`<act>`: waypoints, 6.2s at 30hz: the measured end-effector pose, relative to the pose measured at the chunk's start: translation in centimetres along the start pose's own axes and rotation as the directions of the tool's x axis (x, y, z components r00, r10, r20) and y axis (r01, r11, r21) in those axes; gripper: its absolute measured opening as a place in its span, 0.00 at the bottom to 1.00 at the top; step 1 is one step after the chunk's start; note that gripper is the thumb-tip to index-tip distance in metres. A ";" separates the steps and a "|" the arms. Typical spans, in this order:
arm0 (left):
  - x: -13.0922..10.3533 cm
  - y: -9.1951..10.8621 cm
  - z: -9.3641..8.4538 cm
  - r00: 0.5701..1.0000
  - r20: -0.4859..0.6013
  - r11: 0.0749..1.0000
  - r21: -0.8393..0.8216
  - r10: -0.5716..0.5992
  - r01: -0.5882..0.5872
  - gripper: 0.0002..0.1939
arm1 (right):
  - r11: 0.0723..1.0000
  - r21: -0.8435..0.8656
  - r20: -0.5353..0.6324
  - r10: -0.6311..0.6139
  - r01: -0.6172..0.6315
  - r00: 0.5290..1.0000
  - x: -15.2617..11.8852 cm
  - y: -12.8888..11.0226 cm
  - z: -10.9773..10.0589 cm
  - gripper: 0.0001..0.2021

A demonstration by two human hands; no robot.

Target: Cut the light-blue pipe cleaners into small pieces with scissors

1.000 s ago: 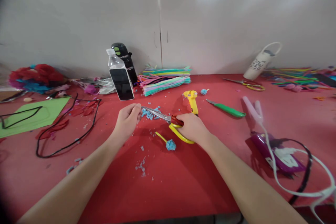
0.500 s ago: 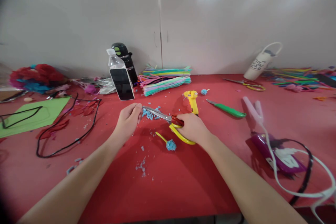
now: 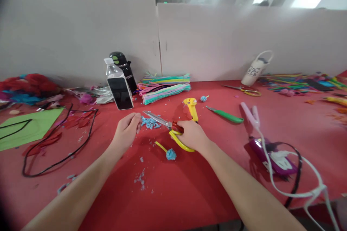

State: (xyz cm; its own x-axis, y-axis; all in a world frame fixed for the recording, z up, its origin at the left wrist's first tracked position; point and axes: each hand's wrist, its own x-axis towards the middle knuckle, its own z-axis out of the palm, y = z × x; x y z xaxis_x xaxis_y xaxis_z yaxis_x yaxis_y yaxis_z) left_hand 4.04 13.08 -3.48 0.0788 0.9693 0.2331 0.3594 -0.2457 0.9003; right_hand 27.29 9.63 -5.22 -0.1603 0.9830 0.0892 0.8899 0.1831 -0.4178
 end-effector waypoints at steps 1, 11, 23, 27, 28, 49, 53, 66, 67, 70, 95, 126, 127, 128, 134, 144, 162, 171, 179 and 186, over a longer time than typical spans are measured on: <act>0.1 0.0 -0.1 1.000 -0.004 1.000 0.010 -0.002 0.002 0.18 | 1.000 0.016 -0.005 -0.006 0.006 1.000 0.0 -0.1 0.0 0.15; -0.3 -0.2 -0.2 0.986 0.072 0.917 0.363 0.150 -0.166 0.17 | 0.997 -0.048 -0.083 0.062 -0.066 0.995 0.6 0.0 0.5 0.12; -0.6 -0.2 -1.2 0.974 0.115 0.856 0.463 0.197 -0.228 0.16 | 0.996 0.058 -0.152 0.069 -0.061 0.986 0.5 -0.3 1.1 0.13; -0.8 -0.5 -1.2 0.979 0.092 0.866 0.458 0.179 -0.202 0.16 | 0.991 0.108 -0.150 0.094 -0.079 0.984 0.6 -0.3 1.5 0.10; -0.8 -0.7 -1.2 0.981 0.086 0.869 0.454 0.177 -0.196 0.16 | 0.990 0.122 -0.154 0.086 -0.067 0.984 0.6 -0.3 1.6 0.10; -2.2 0.2 -1.3 0.989 0.127 0.997 -0.042 0.076 -0.071 0.18 | 0.789 0.613 -0.140 0.049 0.047 0.989 0.2 -0.8 2.2 0.16; -2.6 1.3 -0.8 0.966 0.255 0.990 -0.138 0.039 -0.003 0.19 | 0.567 0.824 -0.039 0.034 0.013 0.999 -0.2 -2.1 1.9 0.16; -3.8 2.6 0.6 0.939 0.344 0.979 -0.193 0.001 0.070 0.18 | 0.638 0.769 -0.071 0.002 0.053 0.997 -1.8 -4.3 0.1 0.15; -3.6 2.6 0.4 0.951 0.307 0.973 -0.213 -0.015 0.084 0.18 | 0.681 0.730 -0.090 0.021 0.052 0.996 -1.8 -4.2 0.0 0.15; -2.9 2.3 -0.4 0.983 0.169 0.942 -0.314 -0.066 0.117 0.16 | 0.805 0.592 -0.106 0.034 0.036 0.994 -1.5 -3.4 -0.4 0.16; -1.9 1.8 -2.4 0.986 -0.005 0.909 -0.389 -0.165 0.150 0.16 | 0.995 -0.019 -0.203 -0.098 0.096 0.974 -0.9 -2.0 0.9 0.15; -3.1 0.6 -3.2 0.953 0.229 0.712 0.634 0.199 -0.302 0.11 | 0.966 0.207 -0.282 0.212 -0.156 0.936 0.8 -1.1 1.2 0.12; -1.9 0.8 -2.1 0.952 0.259 0.698 0.651 0.163 -0.296 0.11 | 0.966 0.195 -0.287 0.219 -0.167 0.933 0.9 -1.2 1.2 0.12; -0.8 0.9 -1.2 0.950 0.283 0.685 0.667 0.129 -0.292 0.11 | 0.966 0.185 -0.289 0.227 -0.179 0.930 1.0 -1.2 1.1 0.13; 2.4 0.5 2.2 0.937 0.344 0.595 0.767 -0.066 -0.240 0.11 | 0.967 0.115 -0.286 0.253 -0.229 0.924 1.3 -1.2 1.0 0.16; 3.2 -2.1 2.2 0.925 0.379 0.572 0.759 0.001 -0.311 0.15 | 0.978 -0.014 -0.251 0.198 -0.208 0.948 1.7 -1.4 0.5 0.20; 0.5 2.3 2.2 0.962 0.176 0.895 0.363 0.208 -0.260 0.12 | 0.946 -0.064 -0.310 0.282 -0.316 0.908 1.6 -1.5 1.1 0.22; 0.9 0.4 1.9 0.948 0.091 0.909 0.267 0.305 -0.319 0.12 | 0.958 -0.083 -0.271 0.244 -0.275 0.931 1.2 -1.4 1.4 0.21; 0.8 0.3 2.0 0.963 0.080 0.959 0.101 0.259 -0.266 0.11 | 0.974 0.006 -0.275 0.219 -0.227 0.936 0.7 -1.3 1.4 0.16; 1.9 0.1 1.5 0.998 -0.031 0.993 -0.103 0.062 -0.065 0.20 | 0.946 0.311 -0.219 0.165 -0.091 0.962 -1.3 -2.1 0.8 0.21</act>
State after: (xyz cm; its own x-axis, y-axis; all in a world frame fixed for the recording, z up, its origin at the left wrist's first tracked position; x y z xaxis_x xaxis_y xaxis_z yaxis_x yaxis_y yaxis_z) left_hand 5.63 14.92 -3.46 0.0722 0.9512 0.3001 0.2558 -0.3085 0.9162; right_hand 25.31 7.94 -5.21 0.0861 0.9727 0.2153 0.7235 0.0875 -0.6847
